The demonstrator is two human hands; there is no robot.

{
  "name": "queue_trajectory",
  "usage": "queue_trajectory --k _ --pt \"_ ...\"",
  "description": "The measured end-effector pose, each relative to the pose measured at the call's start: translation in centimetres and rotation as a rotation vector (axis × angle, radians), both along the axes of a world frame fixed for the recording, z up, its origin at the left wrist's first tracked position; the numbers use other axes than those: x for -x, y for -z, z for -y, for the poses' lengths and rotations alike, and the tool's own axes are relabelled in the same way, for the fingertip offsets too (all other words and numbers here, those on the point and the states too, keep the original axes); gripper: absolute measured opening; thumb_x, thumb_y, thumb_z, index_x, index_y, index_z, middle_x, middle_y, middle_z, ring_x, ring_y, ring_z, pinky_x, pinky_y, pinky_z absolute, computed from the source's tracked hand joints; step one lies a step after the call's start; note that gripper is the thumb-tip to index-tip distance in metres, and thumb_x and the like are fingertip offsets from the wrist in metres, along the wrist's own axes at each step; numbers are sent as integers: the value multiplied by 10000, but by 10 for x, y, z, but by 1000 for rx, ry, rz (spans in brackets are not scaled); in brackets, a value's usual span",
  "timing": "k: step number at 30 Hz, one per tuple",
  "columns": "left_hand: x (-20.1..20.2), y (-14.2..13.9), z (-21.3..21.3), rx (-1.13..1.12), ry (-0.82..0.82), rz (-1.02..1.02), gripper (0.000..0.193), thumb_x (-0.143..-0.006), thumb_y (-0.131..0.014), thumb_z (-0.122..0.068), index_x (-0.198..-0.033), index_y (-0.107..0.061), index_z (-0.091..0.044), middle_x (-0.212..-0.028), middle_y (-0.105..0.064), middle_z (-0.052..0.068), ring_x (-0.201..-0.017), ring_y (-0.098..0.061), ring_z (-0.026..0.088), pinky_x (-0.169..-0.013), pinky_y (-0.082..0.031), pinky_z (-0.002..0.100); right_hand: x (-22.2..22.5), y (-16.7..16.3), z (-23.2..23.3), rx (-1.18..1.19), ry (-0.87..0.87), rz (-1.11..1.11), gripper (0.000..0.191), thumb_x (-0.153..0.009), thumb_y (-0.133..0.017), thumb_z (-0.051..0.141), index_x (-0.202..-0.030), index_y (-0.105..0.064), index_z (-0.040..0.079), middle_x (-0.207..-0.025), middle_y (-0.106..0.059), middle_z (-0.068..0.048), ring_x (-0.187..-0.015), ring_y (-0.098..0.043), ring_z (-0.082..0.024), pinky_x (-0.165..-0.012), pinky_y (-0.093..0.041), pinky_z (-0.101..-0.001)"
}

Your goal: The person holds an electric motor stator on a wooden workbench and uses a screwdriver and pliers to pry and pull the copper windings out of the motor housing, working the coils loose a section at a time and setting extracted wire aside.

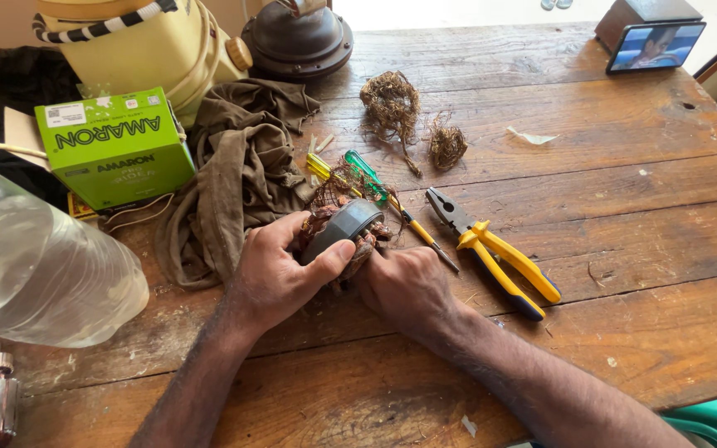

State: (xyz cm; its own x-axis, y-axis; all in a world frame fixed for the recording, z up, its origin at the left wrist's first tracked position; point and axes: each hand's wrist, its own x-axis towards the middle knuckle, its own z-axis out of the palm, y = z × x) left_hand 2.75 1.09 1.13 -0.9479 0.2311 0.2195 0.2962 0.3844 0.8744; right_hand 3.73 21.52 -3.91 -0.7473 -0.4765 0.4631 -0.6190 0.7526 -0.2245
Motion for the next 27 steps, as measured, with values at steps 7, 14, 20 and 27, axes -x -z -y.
queue_trajectory --k 7,14,20,27 --pt "1 1 1 45 -2 17 411 -806 -749 -419 -990 -747 -51 -765 -761 43 -707 -708 106 -657 -578 311 -3 -15 -3 -25 -106 11 152 -894 -702 197 -870 -616 73 -587 -630 -89 -491 -649 -299 -448 -512 -443" --pt "1 1 1 34 0 35 394 -817 -745 -411 -963 -742 -46 -730 -751 36 -682 -695 97 -633 -569 303 1 2 -2 -99 -71 22 99 -882 -689 143 -873 -632 63 -545 -611 -66 -447 -629 -263 -433 -506 -434" --pt "0 1 0 -12 7 11 382 -833 -747 -395 -996 -747 -49 -756 -760 28 -706 -682 83 -652 -567 290 5 22 -1 -155 -36 -104 113 -782 -679 100 -700 -602 92 -562 -601 -52 -487 -620 -245 -489 -505 -427" --pt "0 1 -1 7 4 9 391 -835 -752 -409 -1001 -752 -54 -781 -771 23 -721 -705 80 -670 -573 294 7 18 -4 -78 -29 -186 98 -773 -668 92 -727 -584 74 -583 -589 -50 -508 -616 -245 -520 -511 -417"
